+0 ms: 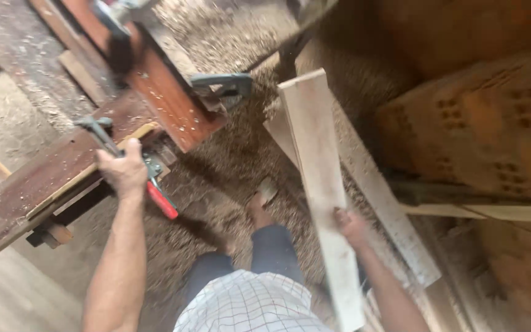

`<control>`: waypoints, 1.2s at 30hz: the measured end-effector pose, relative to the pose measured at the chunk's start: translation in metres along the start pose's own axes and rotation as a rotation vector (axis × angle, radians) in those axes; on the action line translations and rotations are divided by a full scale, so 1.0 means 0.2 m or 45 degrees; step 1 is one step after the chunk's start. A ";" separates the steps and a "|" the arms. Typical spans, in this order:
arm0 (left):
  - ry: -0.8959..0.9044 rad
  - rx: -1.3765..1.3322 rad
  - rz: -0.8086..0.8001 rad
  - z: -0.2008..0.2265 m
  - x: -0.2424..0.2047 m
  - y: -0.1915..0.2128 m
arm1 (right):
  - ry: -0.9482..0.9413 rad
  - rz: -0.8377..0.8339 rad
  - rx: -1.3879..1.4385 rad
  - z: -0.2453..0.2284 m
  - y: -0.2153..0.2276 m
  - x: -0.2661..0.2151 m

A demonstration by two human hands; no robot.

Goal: The recorder mills the edges of wooden planks using a stationary woodworking machine and a hand clamp.

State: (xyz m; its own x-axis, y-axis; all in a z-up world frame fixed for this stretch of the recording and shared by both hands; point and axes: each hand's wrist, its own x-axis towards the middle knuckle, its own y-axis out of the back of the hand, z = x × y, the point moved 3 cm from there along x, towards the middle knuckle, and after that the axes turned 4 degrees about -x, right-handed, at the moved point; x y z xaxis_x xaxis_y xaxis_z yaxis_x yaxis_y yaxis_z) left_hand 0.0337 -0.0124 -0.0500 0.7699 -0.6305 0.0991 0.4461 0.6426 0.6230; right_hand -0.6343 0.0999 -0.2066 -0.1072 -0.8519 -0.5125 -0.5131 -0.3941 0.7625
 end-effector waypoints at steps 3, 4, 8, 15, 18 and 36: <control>-0.318 0.017 -0.082 0.33 -0.13 0.18 | 0.202 0.007 0.241 0.06 -0.26 -0.12; -0.314 -0.010 -0.035 0.53 -0.23 0.33 | 0.250 0.026 0.222 -0.08 -0.25 -0.24; -1.254 0.146 -0.254 0.94 -0.83 0.95 | -0.079 -0.443 0.740 -0.67 -0.37 -0.65; -2.258 0.707 -1.093 0.60 -1.31 1.38 | 0.754 -0.921 0.575 -1.48 -0.57 -1.04; -1.942 1.174 -1.065 0.10 -1.37 1.31 | 0.428 -0.875 0.280 -1.68 -0.58 -1.36; 0.357 -0.188 -1.029 -0.37 -1.07 1.44 | 1.873 -0.457 -1.492 -2.70 -0.71 -1.26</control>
State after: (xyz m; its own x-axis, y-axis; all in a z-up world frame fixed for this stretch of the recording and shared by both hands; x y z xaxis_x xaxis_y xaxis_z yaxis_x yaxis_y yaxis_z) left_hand 0.0305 0.3389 0.0509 0.2668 -0.7998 -0.5377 0.9445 0.1061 0.3109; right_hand -0.0745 0.1851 0.0279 0.8810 -0.0187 -0.4728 0.4711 -0.0584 0.8801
